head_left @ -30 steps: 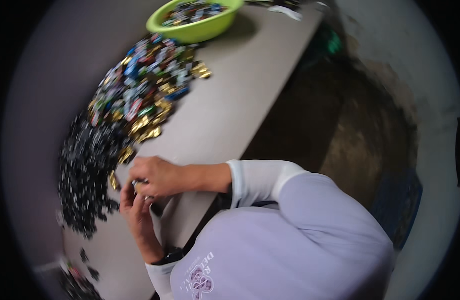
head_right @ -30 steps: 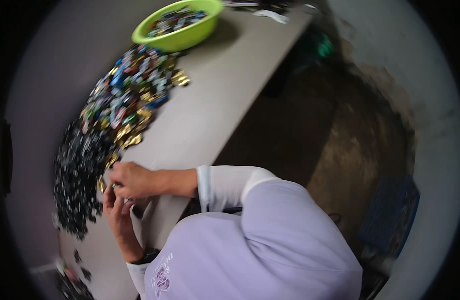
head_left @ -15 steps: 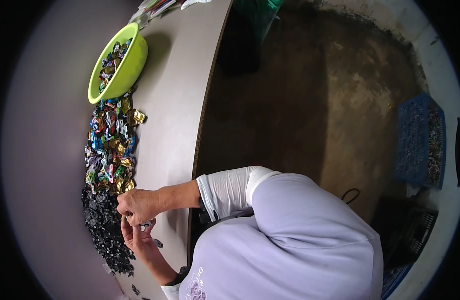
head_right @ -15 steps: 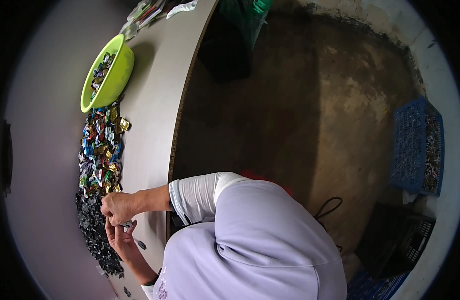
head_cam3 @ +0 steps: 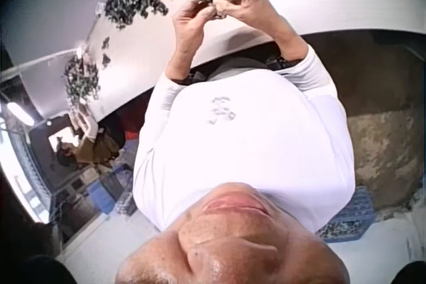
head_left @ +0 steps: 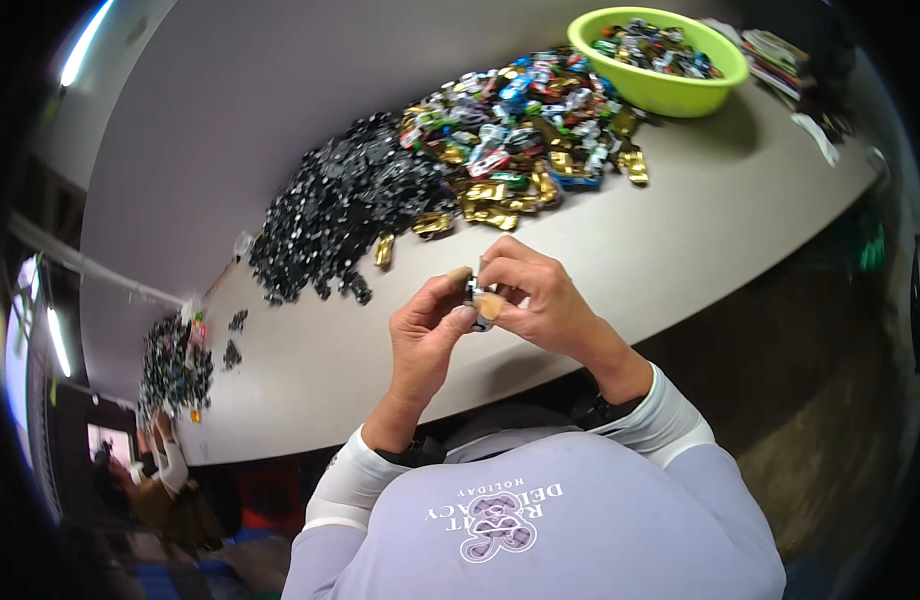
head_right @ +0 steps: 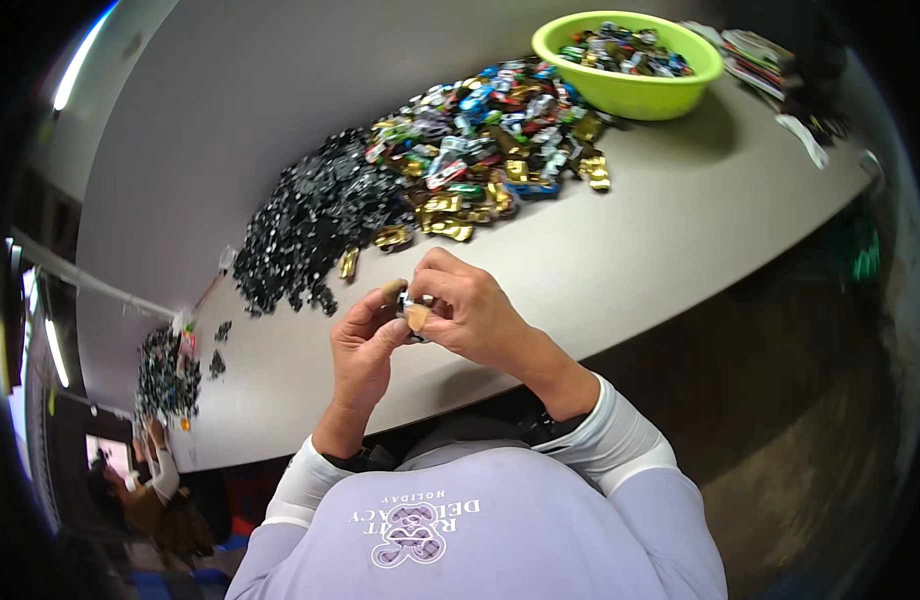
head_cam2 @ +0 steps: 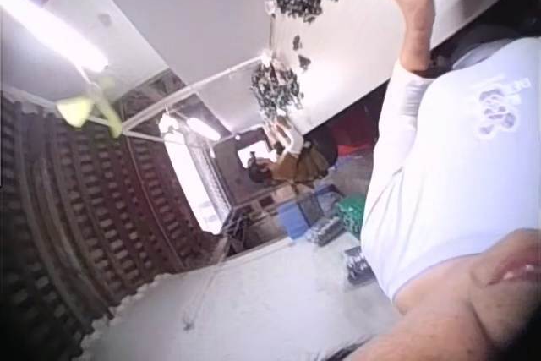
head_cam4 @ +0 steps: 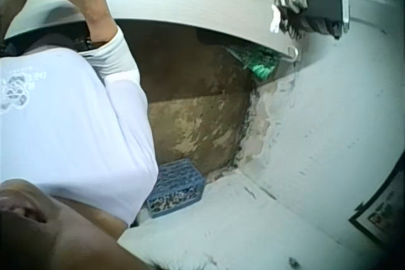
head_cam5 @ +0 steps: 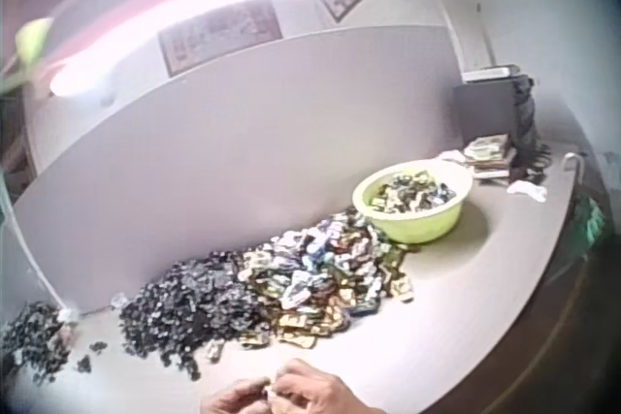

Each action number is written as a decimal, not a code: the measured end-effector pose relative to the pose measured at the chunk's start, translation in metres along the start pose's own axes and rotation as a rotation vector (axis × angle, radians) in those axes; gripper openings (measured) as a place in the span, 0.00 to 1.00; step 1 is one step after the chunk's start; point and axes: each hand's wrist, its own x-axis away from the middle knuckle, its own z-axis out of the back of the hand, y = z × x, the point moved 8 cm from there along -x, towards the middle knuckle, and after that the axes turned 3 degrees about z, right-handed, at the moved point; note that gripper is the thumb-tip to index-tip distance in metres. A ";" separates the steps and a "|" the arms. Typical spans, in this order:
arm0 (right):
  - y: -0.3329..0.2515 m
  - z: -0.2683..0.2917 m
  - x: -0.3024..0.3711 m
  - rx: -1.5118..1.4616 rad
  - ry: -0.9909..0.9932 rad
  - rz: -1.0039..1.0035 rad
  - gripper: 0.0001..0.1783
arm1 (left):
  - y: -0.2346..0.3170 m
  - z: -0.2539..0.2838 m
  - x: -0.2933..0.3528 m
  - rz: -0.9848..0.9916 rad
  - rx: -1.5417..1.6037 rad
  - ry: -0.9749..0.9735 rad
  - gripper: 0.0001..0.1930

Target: The person is collecting parts and assembling toy cars at a workbench.

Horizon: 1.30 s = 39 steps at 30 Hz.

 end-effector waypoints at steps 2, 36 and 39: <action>-0.001 -0.007 -0.004 -0.034 -0.003 -0.045 0.06 | 0.010 0.006 0.004 -0.117 -0.039 0.034 0.18; 0.031 -0.112 -0.031 -0.449 -0.184 -0.288 0.15 | 0.006 0.107 0.025 -0.127 0.139 0.151 0.21; 0.038 -0.110 -0.030 -0.455 -0.210 -0.432 0.19 | -0.007 0.103 0.021 0.111 0.485 0.040 0.20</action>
